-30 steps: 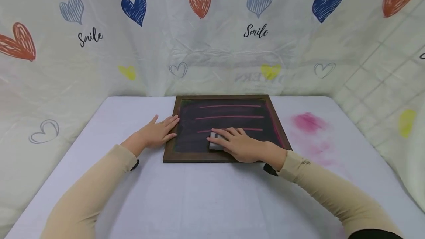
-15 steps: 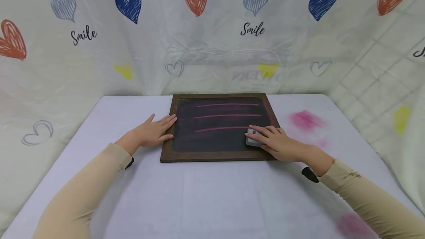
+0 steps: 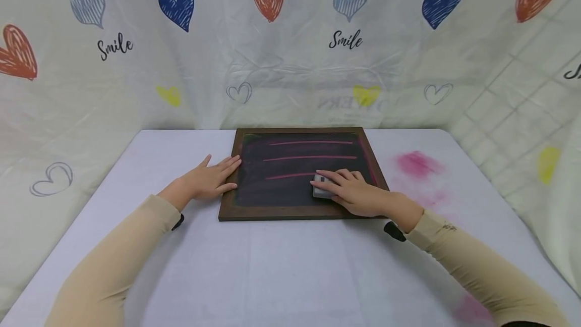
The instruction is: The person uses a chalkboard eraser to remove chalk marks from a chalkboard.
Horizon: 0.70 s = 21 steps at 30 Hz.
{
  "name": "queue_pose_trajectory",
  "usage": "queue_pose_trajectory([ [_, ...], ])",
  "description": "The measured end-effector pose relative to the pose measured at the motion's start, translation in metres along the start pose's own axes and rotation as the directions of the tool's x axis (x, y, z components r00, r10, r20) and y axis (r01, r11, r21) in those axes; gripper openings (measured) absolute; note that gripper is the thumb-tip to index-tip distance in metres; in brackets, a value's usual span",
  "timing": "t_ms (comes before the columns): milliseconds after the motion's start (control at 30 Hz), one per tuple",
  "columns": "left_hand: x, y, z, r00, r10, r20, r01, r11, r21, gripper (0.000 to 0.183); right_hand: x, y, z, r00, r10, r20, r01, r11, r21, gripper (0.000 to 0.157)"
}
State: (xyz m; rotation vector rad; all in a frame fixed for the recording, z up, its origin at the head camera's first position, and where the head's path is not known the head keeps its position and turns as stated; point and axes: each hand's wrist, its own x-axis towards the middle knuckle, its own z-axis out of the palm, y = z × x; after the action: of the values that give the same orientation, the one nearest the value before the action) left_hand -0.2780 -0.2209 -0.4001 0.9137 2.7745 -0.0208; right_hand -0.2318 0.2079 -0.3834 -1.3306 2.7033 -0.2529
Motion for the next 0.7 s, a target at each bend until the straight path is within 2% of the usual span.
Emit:
queue_pose_trajectory([
  [233, 0.000, -0.001, 0.000, 1.000, -0.011, -0.001, 0.010, 1.000, -0.005, 0.077, 0.050, -0.023, 0.002, 0.996, -0.055, 0.077, 0.056, 0.998, -0.003, 0.063],
  [467, -0.001, -0.005, 0.003, 1.000, -0.008, -0.011, 0.009, 1.000, 0.013, 0.077, 0.099, -0.058, 0.006, 0.981, -0.122, 0.149, 0.138, 0.985, -0.102, 0.062],
  [600, 0.000, -0.003, 0.002, 1.000, 0.009, -0.027, -0.008, 0.999, 0.033, 0.076, 0.114, -0.073, 0.005, 0.976, -0.132, 0.176, 0.155, 0.980, -0.127, 0.062],
  [700, 0.002, -0.002, 0.001, 0.999, 0.015, -0.036, -0.013, 0.999, 0.047, 0.076, 0.118, -0.077, 0.004, 0.974, -0.127, 0.188, 0.152, 0.980, -0.126, 0.062],
])
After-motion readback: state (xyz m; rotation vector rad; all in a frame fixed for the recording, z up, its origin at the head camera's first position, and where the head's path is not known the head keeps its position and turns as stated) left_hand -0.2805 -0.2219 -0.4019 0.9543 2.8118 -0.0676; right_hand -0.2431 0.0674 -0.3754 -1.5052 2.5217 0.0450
